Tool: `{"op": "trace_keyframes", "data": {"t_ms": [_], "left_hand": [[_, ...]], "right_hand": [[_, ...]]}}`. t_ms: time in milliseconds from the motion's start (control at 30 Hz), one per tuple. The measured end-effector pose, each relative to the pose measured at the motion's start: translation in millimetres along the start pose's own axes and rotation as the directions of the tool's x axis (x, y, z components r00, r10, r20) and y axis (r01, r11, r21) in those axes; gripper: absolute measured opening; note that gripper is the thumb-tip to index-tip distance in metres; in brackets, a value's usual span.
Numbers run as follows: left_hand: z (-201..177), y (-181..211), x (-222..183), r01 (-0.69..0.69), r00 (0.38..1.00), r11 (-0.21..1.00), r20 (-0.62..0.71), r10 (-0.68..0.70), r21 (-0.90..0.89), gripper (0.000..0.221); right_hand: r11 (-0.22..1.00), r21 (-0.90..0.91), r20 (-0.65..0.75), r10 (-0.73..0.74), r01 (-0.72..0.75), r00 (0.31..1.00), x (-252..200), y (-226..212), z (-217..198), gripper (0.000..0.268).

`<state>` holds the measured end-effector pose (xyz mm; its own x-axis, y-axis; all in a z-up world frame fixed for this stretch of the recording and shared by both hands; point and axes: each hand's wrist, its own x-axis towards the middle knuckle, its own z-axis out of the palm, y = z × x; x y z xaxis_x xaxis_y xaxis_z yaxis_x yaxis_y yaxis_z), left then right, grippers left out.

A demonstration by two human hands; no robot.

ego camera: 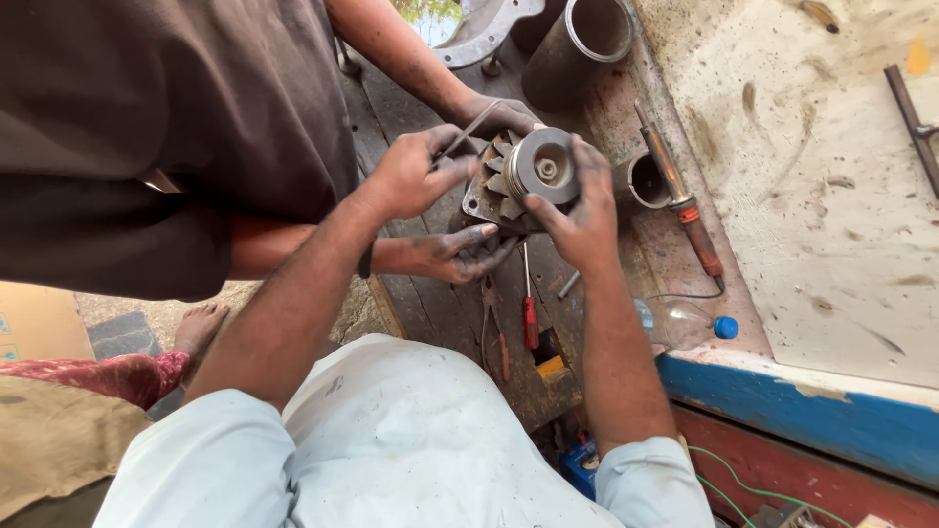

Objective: Dismantling and repairing an automotive alternator on a workbench using hand tools.

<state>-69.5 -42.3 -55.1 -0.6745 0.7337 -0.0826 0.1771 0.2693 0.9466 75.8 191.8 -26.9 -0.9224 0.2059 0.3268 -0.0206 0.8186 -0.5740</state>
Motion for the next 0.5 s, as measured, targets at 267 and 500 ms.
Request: {"op": "trace_keyframes", "data": {"t_ms": [267, 500], "left_hand": [[31, 20, 33, -0.51, 0.859, 0.756, -0.197, 0.472, -0.411, 0.029], [51, 13, 69, -0.214, 0.967, 0.429, -0.128, 0.219, -0.878, 0.037]], "right_hand": [[0.869, 0.441, -0.342, 0.395, -0.226, 0.852, -101, 54, 30, 0.046], [0.796, 0.133, 0.086, 0.584, -0.591, 0.807, -252, 126, 102, 0.046]]}}
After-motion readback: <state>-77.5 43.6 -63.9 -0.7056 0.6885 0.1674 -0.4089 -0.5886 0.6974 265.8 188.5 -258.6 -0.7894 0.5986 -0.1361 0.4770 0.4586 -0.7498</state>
